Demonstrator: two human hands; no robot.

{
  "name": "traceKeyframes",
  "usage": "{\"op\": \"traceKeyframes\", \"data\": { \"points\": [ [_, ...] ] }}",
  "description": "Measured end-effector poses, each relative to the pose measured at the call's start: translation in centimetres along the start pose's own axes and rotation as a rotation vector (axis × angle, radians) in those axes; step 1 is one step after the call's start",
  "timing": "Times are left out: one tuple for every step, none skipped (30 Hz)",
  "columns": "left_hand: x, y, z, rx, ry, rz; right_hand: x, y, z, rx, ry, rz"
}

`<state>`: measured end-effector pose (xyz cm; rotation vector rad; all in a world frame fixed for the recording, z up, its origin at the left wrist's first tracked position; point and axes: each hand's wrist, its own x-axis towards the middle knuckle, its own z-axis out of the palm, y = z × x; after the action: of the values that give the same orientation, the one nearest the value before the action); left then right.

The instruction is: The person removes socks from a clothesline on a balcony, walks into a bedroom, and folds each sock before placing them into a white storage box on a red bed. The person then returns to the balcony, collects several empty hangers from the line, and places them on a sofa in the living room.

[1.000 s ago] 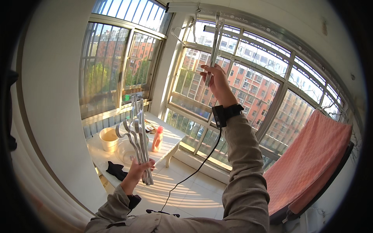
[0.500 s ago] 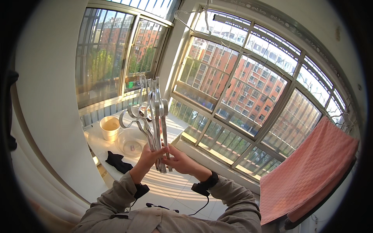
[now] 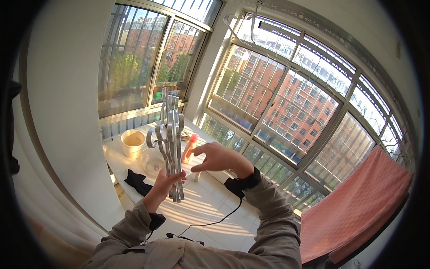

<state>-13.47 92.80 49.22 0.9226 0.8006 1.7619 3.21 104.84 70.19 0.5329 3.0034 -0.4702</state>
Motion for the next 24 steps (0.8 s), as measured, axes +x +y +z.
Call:
{"op": "traceKeyframes", "data": {
  "points": [
    [-0.3,0.0,-0.4,0.009,0.024,-0.028,0.3,0.4,-3.6,0.115,0.211,-0.025],
    [-0.9,-0.1,-0.8,0.008,0.019,0.003,1.3,0.5,-6.5,0.329,0.403,0.032],
    [-1.3,-0.2,-1.2,0.009,0.027,0.006,2.2,0.5,-10.3,0.515,0.568,0.044],
    [-1.7,-0.2,-1.5,0.010,0.033,0.009,2.9,0.1,-13.8,0.656,0.717,0.020],
    [-2.1,-0.4,-1.8,-0.003,0.053,-0.002,3.3,-0.5,-17.0,0.832,0.792,-0.011],
    [-2.4,-0.5,-2.0,0.007,0.060,-0.003,3.5,-1.4,-19.9,1.009,0.877,-0.042],
    [-2.8,-0.6,-2.3,0.012,0.067,-0.011,3.8,-2.4,-22.5,1.153,0.843,-0.100],
    [-3.1,-0.6,-2.5,0.016,0.075,-0.020,4.1,-3.4,-24.8,1.304,0.836,-0.133],
    [-3.4,-0.7,-2.7,0.015,0.070,-0.014,4.7,-4.2,-26.4,1.340,0.839,-0.185],
    [-3.8,-0.7,-2.8,0.024,0.070,-0.019,5.4,-4.8,-27.8,1.382,0.860,-0.223],
    [-4.1,-0.7,-2.9,0.032,0.070,-0.021,6.2,-5.2,-29.2,1.376,0.828,-0.237],
    [-4.5,-0.7,-3.0,0.039,0.069,-0.018,6.9,-5.1,-29.9,1.248,0.889,-0.259],
    [-4.9,-0.7,-3.0,0.030,0.077,-0.015,7.8,-4.7,-30.5,0.954,0.923,-0.271],
    [-5.4,-0.7,-3.1,0.039,0.082,-0.011,8.9,-4.0,-30.8,0.937,0.943,-0.292],
    [-5.9,-0.6,-3.2,0.048,0.090,-0.005,10.1,-3.2,-31.1,1.010,0.956,-0.329],
    [-6.2,-0.5,-3.4,0.058,0.101,0.003,11.2,-2.4,-31.5,1.170,0.950,-0.386],
    [-6.9,-0.4,-3.6,0.076,0.114,0.030,12.4,-1.8,-32.3,1.366,0.900,-0.274],
    [-7.2,-0.3,-3.9,0.079,0.123,0.034,13.5,-1.1,-32.9,1.420,0.974,-0.194],
    [-7.7,-0.2,-4.2,0.071,0.125,0.048,13.9,-0.1,-33.4,1.426,0.914,-0.196],
    [-8.1,0.0,-4.4,0.066,0.126,0.059,14.5,0.6,-33.9,1.456,0.933,-0.147],
    [-8.4,0.2,-4.8,0.085,0.139,0.055,14.9,1.4,-34.0,1.435,1.009,-0.180],
    [-8.6,0.4,-5.0,0.084,0.150,0.056,15.1,1.9,-34.1,1.412,1.088,-0.215],
    [-8.7,0.6,-5.2,0.083,0.159,0.056,14.7,2.4,-34.2,1.490,0.974,-0.180],
    [-8.7,0.8,-5.3,0.084,0.164,0.052,14.6,2.6,-33.8,1.433,0.952,-0.219]
  ]
}}
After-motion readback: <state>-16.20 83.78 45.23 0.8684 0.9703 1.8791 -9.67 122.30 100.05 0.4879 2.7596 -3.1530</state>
